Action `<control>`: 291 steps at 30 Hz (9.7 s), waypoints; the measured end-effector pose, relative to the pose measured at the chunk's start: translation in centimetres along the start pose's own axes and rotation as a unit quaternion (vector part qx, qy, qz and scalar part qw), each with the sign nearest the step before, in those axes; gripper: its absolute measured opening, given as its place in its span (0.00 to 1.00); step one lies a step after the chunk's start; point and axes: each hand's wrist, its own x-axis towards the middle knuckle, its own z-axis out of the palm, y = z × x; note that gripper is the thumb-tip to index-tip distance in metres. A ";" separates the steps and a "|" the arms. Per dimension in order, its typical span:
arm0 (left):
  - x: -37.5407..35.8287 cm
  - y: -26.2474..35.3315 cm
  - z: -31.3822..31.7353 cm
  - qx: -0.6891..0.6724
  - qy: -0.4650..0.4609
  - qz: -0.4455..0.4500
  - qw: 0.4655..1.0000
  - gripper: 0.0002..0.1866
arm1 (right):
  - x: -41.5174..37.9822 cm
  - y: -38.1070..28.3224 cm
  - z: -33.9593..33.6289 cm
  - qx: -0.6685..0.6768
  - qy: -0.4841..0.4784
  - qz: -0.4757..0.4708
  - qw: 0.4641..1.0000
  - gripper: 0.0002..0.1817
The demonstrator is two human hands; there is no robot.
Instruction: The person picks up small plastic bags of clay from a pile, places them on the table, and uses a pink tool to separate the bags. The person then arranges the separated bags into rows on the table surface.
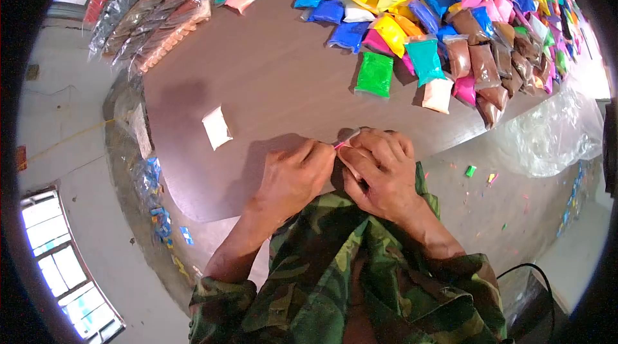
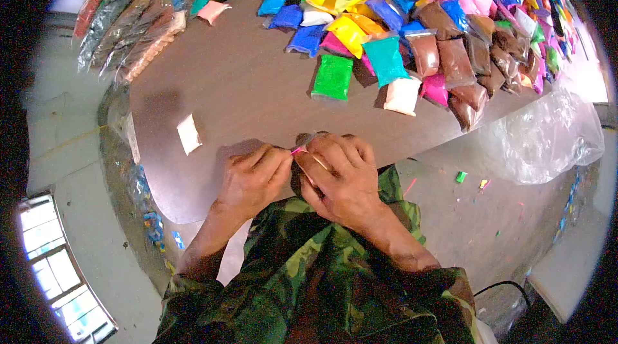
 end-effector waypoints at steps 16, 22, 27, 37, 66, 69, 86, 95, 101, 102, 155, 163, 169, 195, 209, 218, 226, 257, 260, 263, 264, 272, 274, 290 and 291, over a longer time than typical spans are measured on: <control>0.9 0.0 -1.6 -0.006 0.011 -0.030 0.999 0.05 | -0.6 0.4 -0.5 0.023 -0.013 0.004 1.000 0.27; 1.0 -0.4 -1.1 0.005 0.034 -0.074 0.997 0.03 | -0.2 0.3 -1.1 0.021 -0.029 -0.012 0.999 0.28; 0.4 1.2 -1.2 -0.131 0.061 -0.115 0.983 0.03 | 0.0 -0.3 -2.1 0.043 -0.050 0.001 0.998 0.27; -1.7 1.6 -1.4 -0.163 0.090 -0.167 0.968 0.03 | -0.6 0.2 -1.6 0.043 -0.031 0.017 0.998 0.19; -4.2 0.9 1.1 -0.050 0.163 -0.191 0.967 0.04 | -0.4 -2.3 -0.6 -0.048 0.024 0.028 0.998 0.22; -4.8 0.5 0.2 -0.081 0.188 -0.197 0.959 0.05 | -0.3 -2.5 -0.3 -0.057 0.025 0.032 0.998 0.22; -15.3 -7.0 -1.7 -0.056 0.362 -0.372 0.853 0.05 | 11.8 -4.8 8.5 0.006 -0.039 -0.146 0.988 0.10; -15.1 -7.6 -1.5 -0.056 0.371 -0.340 0.862 0.04 | 12.9 -6.1 9.9 0.005 -0.056 -0.131 0.990 0.13; -15.6 -8.0 -0.6 -0.055 0.392 -0.315 0.863 0.04 | 12.7 -5.8 11.0 0.021 -0.044 -0.131 0.990 0.16; -16.0 -8.2 -0.5 -0.045 0.390 -0.312 0.865 0.04 | 12.7 -5.7 11.0 0.024 -0.037 -0.133 0.990 0.17; -16.3 -10.0 1.2 0.049 0.346 -0.355 0.867 0.08 | 3.1 -2.3 -1.7 0.157 -0.032 0.164 0.973 0.13; -15.8 -8.7 0.2 0.017 0.293 -0.399 0.869 0.14 | 2.6 -2.1 -2.4 -0.026 -0.017 0.134 0.990 0.20; -15.1 -7.9 -0.1 0.032 0.336 -0.378 0.862 0.06 | 2.3 -1.9 -0.9 -0.014 -0.098 -0.053 0.994 0.30; -1.9 -1.6 -0.1 -0.122 0.177 -0.190 0.958 0.05 | 4.6 -3.2 0.5 -0.050 -0.091 -0.045 0.994 0.28; 0.8 -2.6 -1.4 -0.072 0.141 -0.109 0.981 0.03 | 4.7 -2.9 1.5 -0.043 -0.072 -0.034 0.996 0.28; 3.7 -3.5 -1.4 0.021 0.145 -0.055 0.988 0.06 | 4.5 -2.4 2.2 -0.031 -0.053 -0.036 0.997 0.30; 2.5 -2.8 -1.3 -0.043 0.145 -0.069 0.986 0.07 | 4.0 -2.1 2.4 -0.022 -0.050 -0.029 0.998 0.27; 2.5 -2.6 -0.9 -0.051 0.130 -0.068 0.988 0.02 | 2.5 -1.9 0.6 0.079 -0.001 -0.014 0.997 0.24; 0.8 -0.9 -2.3 -0.109 0.139 -0.157 0.972 0.04 | 1.9 -2.3 0.3 0.067 -0.015 0.003 0.998 0.25; -1.0 0.4 -0.8 -0.113 0.159 -0.134 0.971 0.03 | 1.9 -2.1 0.6 0.053 -0.019 -0.002 0.998 0.26; -1.2 -0.2 -0.3 -0.089 0.169 -0.150 0.970 0.03 | 1.9 -2.0 0.7 0.050 -0.022 -0.004 0.999 0.26; -1.2 -0.4 -0.2 -0.143 0.190 -0.181 0.954 0.05 | 2.7 -2.5 1.0 0.041 -0.016 0.028 0.999 0.22; -1.3 -0.5 0.2 -0.132 0.175 -0.168 0.961 0.05 | 2.9 -2.3 1.2 0.044 -0.006 0.012 0.999 0.23; -2.8 0.9 -1.1 -0.135 0.180 -0.246 0.943 0.03 | 4.0 -2.5 0.0 0.040 -0.067 0.046 0.996 0.19; -3.2 1.3 -1.1 -0.156 0.191 -0.234 0.940 0.03 | 4.0 -2.6 0.0 0.042 -0.067 0.050 0.996 0.19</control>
